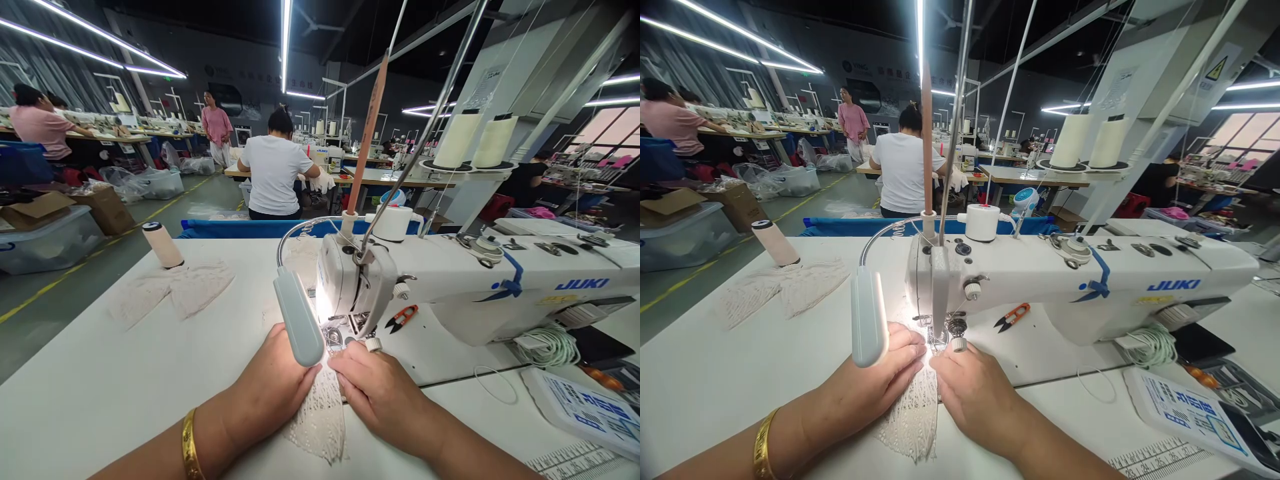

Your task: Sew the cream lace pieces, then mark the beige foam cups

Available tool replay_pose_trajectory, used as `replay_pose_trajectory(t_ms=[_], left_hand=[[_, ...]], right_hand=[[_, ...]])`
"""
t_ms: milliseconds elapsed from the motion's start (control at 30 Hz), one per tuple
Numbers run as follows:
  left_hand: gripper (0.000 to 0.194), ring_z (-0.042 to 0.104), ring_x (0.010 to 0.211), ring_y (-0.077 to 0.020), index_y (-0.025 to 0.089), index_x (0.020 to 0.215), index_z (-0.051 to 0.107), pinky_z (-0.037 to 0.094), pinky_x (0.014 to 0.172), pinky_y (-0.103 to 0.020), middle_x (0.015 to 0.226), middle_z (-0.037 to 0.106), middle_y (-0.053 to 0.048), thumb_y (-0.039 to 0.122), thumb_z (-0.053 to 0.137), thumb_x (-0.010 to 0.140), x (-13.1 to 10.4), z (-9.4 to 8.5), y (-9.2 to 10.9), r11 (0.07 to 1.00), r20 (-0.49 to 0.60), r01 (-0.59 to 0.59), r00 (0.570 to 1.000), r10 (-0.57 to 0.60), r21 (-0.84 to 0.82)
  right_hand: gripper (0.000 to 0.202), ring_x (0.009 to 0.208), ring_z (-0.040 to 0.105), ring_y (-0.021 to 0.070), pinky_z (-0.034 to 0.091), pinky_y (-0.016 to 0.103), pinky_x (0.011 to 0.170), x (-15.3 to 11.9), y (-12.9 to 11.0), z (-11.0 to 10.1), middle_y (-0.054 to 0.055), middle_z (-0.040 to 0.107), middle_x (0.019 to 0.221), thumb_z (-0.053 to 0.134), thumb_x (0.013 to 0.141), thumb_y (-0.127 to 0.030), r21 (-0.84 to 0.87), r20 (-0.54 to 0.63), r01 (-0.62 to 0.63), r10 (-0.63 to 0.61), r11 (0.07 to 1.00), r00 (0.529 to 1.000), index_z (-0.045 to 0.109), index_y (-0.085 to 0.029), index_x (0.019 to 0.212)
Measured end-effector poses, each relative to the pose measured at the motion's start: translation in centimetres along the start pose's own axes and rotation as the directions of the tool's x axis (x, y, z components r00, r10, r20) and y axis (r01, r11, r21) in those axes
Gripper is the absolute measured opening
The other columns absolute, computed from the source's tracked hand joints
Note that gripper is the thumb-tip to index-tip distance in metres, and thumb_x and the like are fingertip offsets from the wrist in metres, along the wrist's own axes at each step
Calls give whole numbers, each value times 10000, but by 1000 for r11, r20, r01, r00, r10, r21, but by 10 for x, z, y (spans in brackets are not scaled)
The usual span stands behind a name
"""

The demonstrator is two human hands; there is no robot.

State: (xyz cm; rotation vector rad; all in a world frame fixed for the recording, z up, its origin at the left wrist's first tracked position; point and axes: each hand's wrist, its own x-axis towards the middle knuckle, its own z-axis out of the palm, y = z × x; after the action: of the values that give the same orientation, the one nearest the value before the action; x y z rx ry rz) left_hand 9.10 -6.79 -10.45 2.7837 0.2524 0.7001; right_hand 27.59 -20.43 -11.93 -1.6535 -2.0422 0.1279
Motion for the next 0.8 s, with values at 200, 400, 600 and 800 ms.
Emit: replay_pose_trajectory(t_ms=[200, 400, 600, 800], left_hand=[[219, 695, 977, -278, 198, 998, 672, 561, 859, -467, 1088, 756, -88, 171, 456, 1015, -1, 2, -2, 999, -45, -23, 999, 24, 21], [211, 710, 974, -275, 196, 974, 682, 582, 856, -455, 1095, 764, -96, 161, 478, 1013, 2, -3, -1, 998, -54, -32, 998, 35, 60], [252, 708, 906, -251, 203, 919, 687, 580, 810, -426, 1053, 763, -89, 153, 461, 1020, 4, -3, -1, 994, -86, -45, 995, 54, 103], [255, 709, 923, -261, 196, 947, 705, 578, 817, -438, 1061, 770, -93, 134, 465, 1006, 3, 1, -3, 992, -106, -61, 992, 73, 115]], right_hand=[[319, 696, 513, 197, 392, 314, 605, -1, 0, 1, 31, 572, 827, 415, 1000, -88, -5, -21, 4, -4, 1000, 1000, 692, -208, 1104], [293, 677, 513, 200, 406, 321, 591, 0, 1, 2, 30, 569, 810, 421, 1007, -106, -15, -39, -9, 8, 1000, 999, 688, -213, 1065], [285, 648, 470, 187, 392, 306, 562, 0, 0, 2, 15, 525, 775, 417, 1001, -93, -47, -74, 7, -11, 999, 997, 677, -209, 1022], [296, 752, 533, 207, 451, 317, 651, -3, -3, 0, 39, 589, 820, 420, 982, -65, -105, -63, 130, -137, 986, 989, 668, -214, 1048]])
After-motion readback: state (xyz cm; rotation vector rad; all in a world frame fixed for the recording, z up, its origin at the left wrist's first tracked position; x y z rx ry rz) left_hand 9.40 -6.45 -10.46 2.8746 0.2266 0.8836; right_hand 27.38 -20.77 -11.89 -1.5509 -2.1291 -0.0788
